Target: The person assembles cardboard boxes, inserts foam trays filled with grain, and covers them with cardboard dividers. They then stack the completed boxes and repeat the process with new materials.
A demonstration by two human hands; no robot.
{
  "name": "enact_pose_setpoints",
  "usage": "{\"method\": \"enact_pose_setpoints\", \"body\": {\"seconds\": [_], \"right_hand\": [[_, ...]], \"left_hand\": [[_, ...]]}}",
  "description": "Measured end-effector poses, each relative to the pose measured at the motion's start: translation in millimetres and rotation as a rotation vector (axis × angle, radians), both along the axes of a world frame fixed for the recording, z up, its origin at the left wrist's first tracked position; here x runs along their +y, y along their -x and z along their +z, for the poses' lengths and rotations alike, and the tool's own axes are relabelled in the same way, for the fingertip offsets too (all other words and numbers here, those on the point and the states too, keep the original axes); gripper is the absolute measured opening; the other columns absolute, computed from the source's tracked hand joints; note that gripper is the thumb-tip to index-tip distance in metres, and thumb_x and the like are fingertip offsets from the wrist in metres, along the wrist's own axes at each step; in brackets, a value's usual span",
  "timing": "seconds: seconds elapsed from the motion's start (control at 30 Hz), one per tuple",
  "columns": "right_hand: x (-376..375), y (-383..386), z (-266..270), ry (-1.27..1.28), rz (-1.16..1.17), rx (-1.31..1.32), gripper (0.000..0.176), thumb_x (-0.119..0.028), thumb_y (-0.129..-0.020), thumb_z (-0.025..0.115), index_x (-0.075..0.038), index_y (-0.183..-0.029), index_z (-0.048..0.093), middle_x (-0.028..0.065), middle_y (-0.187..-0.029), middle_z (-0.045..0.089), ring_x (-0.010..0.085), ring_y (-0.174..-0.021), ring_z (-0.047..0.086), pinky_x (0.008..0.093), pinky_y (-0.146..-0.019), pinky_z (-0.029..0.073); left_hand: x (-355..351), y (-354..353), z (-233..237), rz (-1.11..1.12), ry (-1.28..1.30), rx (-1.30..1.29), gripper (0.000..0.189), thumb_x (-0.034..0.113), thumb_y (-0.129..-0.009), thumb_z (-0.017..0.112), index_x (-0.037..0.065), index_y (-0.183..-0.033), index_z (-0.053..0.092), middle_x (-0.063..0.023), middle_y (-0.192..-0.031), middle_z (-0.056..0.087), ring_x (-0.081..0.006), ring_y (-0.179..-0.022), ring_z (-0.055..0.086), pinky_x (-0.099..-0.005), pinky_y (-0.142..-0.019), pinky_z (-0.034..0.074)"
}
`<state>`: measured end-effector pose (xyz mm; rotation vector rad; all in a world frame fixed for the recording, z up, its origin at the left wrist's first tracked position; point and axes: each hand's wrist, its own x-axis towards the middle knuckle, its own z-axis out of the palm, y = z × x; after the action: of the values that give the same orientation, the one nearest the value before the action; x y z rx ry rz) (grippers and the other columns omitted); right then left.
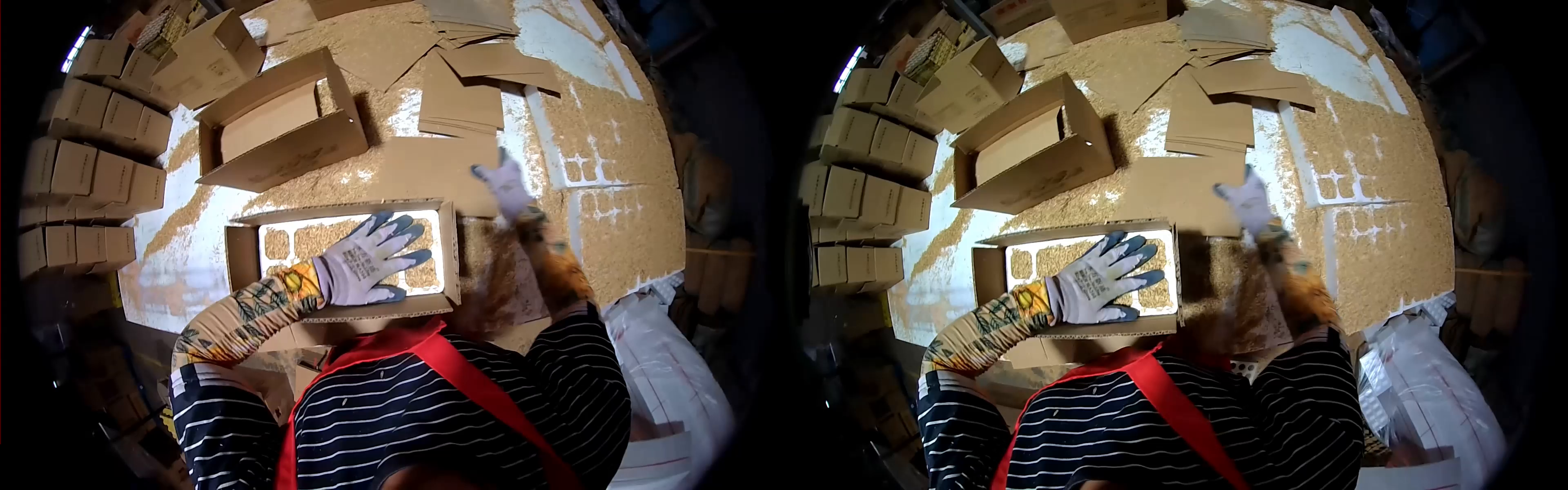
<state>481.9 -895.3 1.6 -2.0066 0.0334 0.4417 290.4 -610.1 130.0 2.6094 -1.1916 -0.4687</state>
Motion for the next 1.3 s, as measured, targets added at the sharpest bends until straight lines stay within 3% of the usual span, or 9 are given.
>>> {"method": "enact_pose_setpoints", "body": {"seconds": [0.1,0.23,0.37,0.47,0.67,0.9,1.07,1.17,1.3], "right_hand": [[-48,-22,58,0.117,-0.005,-0.056,0.055,-0.030,-0.085,0.074,0.003,-0.125,0.057,0.0147,-0.106,0.069,0.0219,-0.089,0.068,0.0315,-0.071,0.056],[-52,25,191,-0.315,-0.221,-0.601,0.042,-0.024,-0.090,0.067,0.003,-0.121,0.060,0.0138,-0.110,0.067,0.0196,-0.095,0.065,0.0289,-0.083,0.051],[3,92,262,-0.414,-0.089,-0.876,0.039,-0.019,-0.095,0.058,0.005,-0.126,0.055,0.0122,-0.114,0.065,0.0199,-0.103,0.063,0.0306,-0.089,0.050],[38,118,241,-0.488,-0.048,-0.738,0.045,-0.015,-0.090,0.065,0.005,-0.129,0.051,0.0121,-0.114,0.063,0.0187,-0.102,0.062,0.0313,-0.089,0.051],[88,160,320,-0.101,0.424,-0.981,0.087,-0.017,-0.068,0.087,0.001,-0.141,0.042,0.0161,-0.123,0.059,0.0222,-0.111,0.058,0.0351,-0.099,0.049],[115,196,348,0.334,0.865,-0.827,0.039,-0.018,-0.077,0.073,-0.003,-0.112,0.065,0.0163,-0.094,0.068,0.0309,-0.087,0.067,0.0361,-0.079,0.052],[106,184,321,0.362,0.873,-0.873,0.026,-0.016,-0.084,0.066,-0.005,-0.108,0.068,0.0130,-0.085,0.069,0.0274,-0.079,0.068,0.0351,-0.073,0.051],[111,181,293,0.559,0.820,-0.983,0.026,-0.022,-0.088,0.065,-0.009,-0.110,0.068,0.0105,-0.088,0.070,0.0243,-0.079,0.068,0.0348,-0.073,0.051],[120,203,279,0.652,0.768,-1.103,0.030,-0.012,-0.082,0.069,-0.007,-0.112,0.066,0.0130,-0.089,0.070,0.0299,-0.078,0.068,0.0370,-0.071,0.054]], "left_hand": [[10,5,9,0.025,0.082,-0.007,0.064,0.051,-0.092,0.054,0.019,-0.147,0.042,-0.0186,-0.153,0.034,-0.0349,-0.143,0.029,-0.0514,-0.119,0.018],[63,16,65,0.258,0.596,-0.161,0.053,0.032,-0.077,0.077,0.008,-0.122,0.061,-0.0147,-0.121,0.063,-0.0296,-0.115,0.058,-0.0404,-0.101,0.047],[75,29,121,0.806,1.116,-0.566,0.098,0.017,-0.068,0.082,0.007,-0.150,0.030,-0.0181,-0.130,0.056,-0.0314,-0.124,0.053,-0.0427,-0.105,0.044],[93,48,139,0.885,1.422,-0.063,0.097,0.015,-0.074,0.079,0.003,-0.152,0.023,-0.0171,-0.132,0.055,-0.0252,-0.119,0.056,-0.0372,-0.100,0.048],[148,115,115,1.037,1.220,0.001,0.028,0.002,-0.087,0.067,-0.003,-0.115,0.063,-0.0067,-0.107,0.068,-0.0110,-0.095,0.064,-0.0255,-0.085,0.053],[141,140,82,1.071,1.381,-0.022,0.037,0.007,-0.085,0.071,-0.002,-0.120,0.062,-0.0078,-0.105,0.071,-0.0131,-0.097,0.066,-0.0259,-0.090,0.050],[110,170,79,1.068,1.019,-0.357,0.086,0.020,-0.078,0.074,-0.005,-0.147,0.030,-0.0218,-0.127,0.059,-0.0301,-0.121,0.057,-0.0382,-0.103,0.046],[101,178,75,1.042,0.069,-0.186,0.103,0.058,-0.077,0.069,-0.005,-0.147,0.029,-0.0241,-0.121,0.059,-0.0345,-0.118,0.058,-0.0478,-0.112,0.032],[91,172,75,1.097,0.087,-0.188,0.105,0.058,-0.074,0.072,-0.003,-0.148,0.029,-0.0234,-0.123,0.059,-0.0330,-0.116,0.058,-0.0489,-0.115,0.027]]}}
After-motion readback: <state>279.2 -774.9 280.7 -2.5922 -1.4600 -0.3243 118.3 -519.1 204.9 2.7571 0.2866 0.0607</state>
